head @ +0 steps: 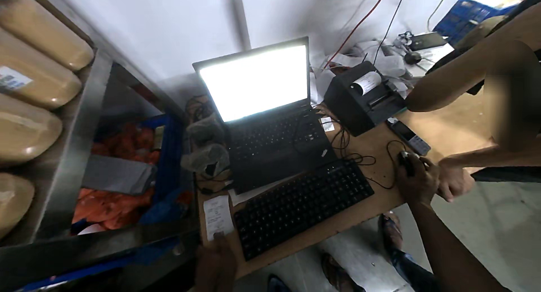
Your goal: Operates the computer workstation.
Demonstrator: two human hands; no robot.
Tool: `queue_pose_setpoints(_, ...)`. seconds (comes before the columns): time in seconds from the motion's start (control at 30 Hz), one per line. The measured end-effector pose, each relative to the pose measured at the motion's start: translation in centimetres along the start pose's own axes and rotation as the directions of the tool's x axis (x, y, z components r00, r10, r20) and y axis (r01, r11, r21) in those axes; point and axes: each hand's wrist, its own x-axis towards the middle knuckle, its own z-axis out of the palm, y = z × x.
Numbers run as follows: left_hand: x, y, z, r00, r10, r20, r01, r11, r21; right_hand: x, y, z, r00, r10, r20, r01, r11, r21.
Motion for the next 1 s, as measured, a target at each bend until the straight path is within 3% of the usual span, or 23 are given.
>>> queue_pose_setpoints(0.5,0.06,0.4,-0.36,1.0,-0.013,0.008,0.013,1.0,-0.007,0.07,-0.33,-0.38,0.999,0.019,0.044,-0.019,1.0,-0.007)
queue_pose_setpoints(0.83,-0.16,0.33,-0.45,1.0,-0.006,-0.009,0.005,0.998,-0.07,-0.06,0.01,-0.14,1.0,0.011,0.012,-0.01,1.0,-0.022)
queue_pose_setpoints(1.0,-0.08,0.2,-0.31,1.0,0.002,0.001,-0.002,1.0,-0.02,-0.03,0.08,-0.13,1.0,-0.008,-0.009,0.007,0.999,-0.035)
